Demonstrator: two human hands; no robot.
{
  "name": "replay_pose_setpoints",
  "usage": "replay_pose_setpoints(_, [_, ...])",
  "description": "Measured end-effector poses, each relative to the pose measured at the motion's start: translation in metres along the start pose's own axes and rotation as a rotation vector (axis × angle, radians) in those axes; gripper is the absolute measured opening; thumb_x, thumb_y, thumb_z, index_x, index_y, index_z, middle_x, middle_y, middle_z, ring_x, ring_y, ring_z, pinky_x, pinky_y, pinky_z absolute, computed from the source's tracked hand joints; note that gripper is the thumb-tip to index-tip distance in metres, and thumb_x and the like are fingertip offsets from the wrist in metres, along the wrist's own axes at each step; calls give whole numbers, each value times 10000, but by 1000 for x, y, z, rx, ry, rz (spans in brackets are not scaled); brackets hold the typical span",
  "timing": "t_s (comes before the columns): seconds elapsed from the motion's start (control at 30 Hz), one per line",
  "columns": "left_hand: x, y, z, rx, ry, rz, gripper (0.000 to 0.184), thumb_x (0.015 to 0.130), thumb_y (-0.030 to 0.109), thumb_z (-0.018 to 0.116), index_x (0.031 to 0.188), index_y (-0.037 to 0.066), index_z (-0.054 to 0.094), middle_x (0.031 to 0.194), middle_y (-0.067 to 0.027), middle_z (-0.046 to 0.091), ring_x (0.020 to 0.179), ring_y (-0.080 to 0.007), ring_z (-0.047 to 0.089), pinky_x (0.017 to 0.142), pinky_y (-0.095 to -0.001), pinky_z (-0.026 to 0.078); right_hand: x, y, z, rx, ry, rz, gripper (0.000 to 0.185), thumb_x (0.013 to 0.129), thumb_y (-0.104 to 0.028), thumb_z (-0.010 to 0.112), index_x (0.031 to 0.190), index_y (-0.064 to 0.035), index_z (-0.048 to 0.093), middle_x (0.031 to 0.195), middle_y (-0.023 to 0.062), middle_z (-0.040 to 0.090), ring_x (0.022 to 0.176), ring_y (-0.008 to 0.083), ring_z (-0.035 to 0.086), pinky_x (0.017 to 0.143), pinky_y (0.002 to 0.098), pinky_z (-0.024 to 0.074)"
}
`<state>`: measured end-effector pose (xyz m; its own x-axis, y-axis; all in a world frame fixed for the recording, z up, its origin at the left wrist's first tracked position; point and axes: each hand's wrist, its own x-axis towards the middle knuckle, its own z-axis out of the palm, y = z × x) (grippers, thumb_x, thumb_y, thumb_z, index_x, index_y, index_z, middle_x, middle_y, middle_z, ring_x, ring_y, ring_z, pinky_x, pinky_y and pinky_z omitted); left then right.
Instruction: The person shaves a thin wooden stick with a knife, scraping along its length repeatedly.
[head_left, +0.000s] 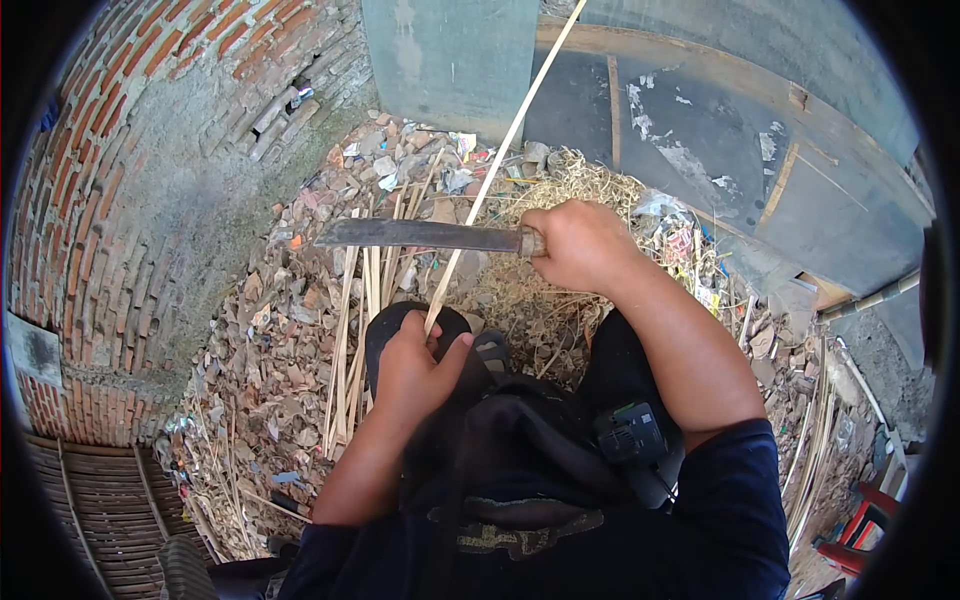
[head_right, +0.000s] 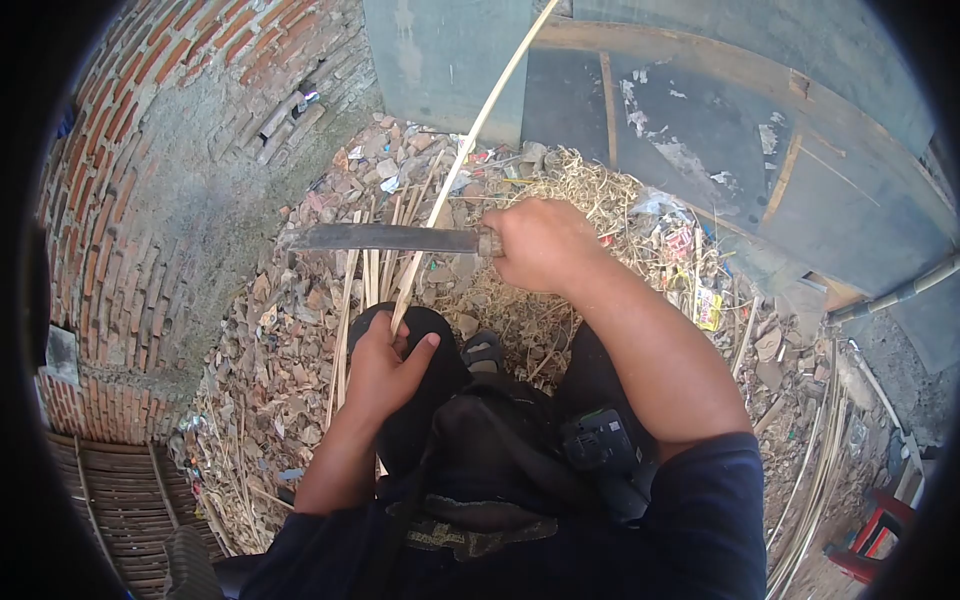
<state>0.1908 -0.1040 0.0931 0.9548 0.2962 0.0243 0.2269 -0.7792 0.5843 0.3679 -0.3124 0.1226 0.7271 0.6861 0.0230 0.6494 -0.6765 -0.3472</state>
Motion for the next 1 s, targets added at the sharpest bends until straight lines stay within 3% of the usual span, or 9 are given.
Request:
replay_pose_setpoints(0.2, [0, -1, 5, 23, 41, 92, 455, 842, 347, 815, 922, -17, 553, 707, -173, 644, 661, -368, 682, 596, -428, 522, 3, -1, 10, 50, 25, -32, 286, 748, -198, 724, 1016, -101, 691, 813, 167, 718, 837, 372, 717, 772, 505, 569])
replay_pose_setpoints(0.3, [1, -6, 1, 87, -14, 0, 509, 846, 355, 834, 977, -40, 539, 836, -207, 683, 792, -324, 733, 685, -396, 567, 6, 11, 9, 43, 72, 21, 277, 749, -196, 716, 1008, -100, 688, 803, 158, 717, 834, 372, 716, 768, 506, 567])
replay_pose_setpoints(0.4, [-1, 1, -1, 120, -27, -29, 510, 846, 361, 832, 978, -39, 546, 846, -208, 690, 795, -331, 736, 688, -400, 567, 1, -2, 4, 25, 25, 15, 302, 770, -195, 695, 1055, -96, 705, 878, 168, 730, 889, 367, 720, 815, 492, 574])
replay_pose_setpoints(0.53, [-4, -5, 0, 116, 85, 94, 468, 853, 363, 806, 965, -19, 559, 723, -158, 642, 651, -361, 665, 607, -439, 523, 7, 5, -1, 14, -29, 37, 351, 772, -200, 684, 1102, -83, 711, 925, 179, 740, 927, 365, 724, 854, 487, 577])
replay_pose_setpoints(0.67, [-8, -17, -1, 147, 84, 89, 467, 850, 357, 812, 963, -16, 556, 732, -157, 648, 664, -367, 668, 614, -441, 527, 11, 30, 3, 98, 84, 153, 329, 765, -197, 682, 1072, -81, 710, 895, 185, 735, 913, 372, 724, 853, 492, 577])
replay_pose_setpoints(0.8, [-8, -15, 1, 136, 89, 111, 469, 844, 357, 821, 950, -15, 555, 734, -163, 652, 652, -372, 667, 602, -444, 526, -1, -5, 5, 3, 12, -21, 291, 767, -187, 684, 1040, -92, 717, 891, 165, 735, 899, 366, 723, 842, 486, 579])
replay_pose_setpoints(0.9, [-13, -23, -4, 137, 85, 110, 467, 844, 358, 823, 943, -15, 559, 728, -165, 657, 643, -373, 670, 590, -447, 525, 10, 22, 15, 92, 88, -15, 216, 743, -173, 685, 951, -119, 704, 767, 163, 700, 791, 375, 708, 740, 508, 556])
replay_pose_setpoints(1.0, [-24, -28, -19, 210, -4, -85, 461, 847, 358, 822, 941, -12, 563, 735, -172, 669, 650, -374, 679, 591, -452, 530, 16, 50, 5, 170, 116, 215, 275, 767, -185, 678, 1030, -115, 718, 864, 174, 719, 872, 358, 717, 810, 492, 570])
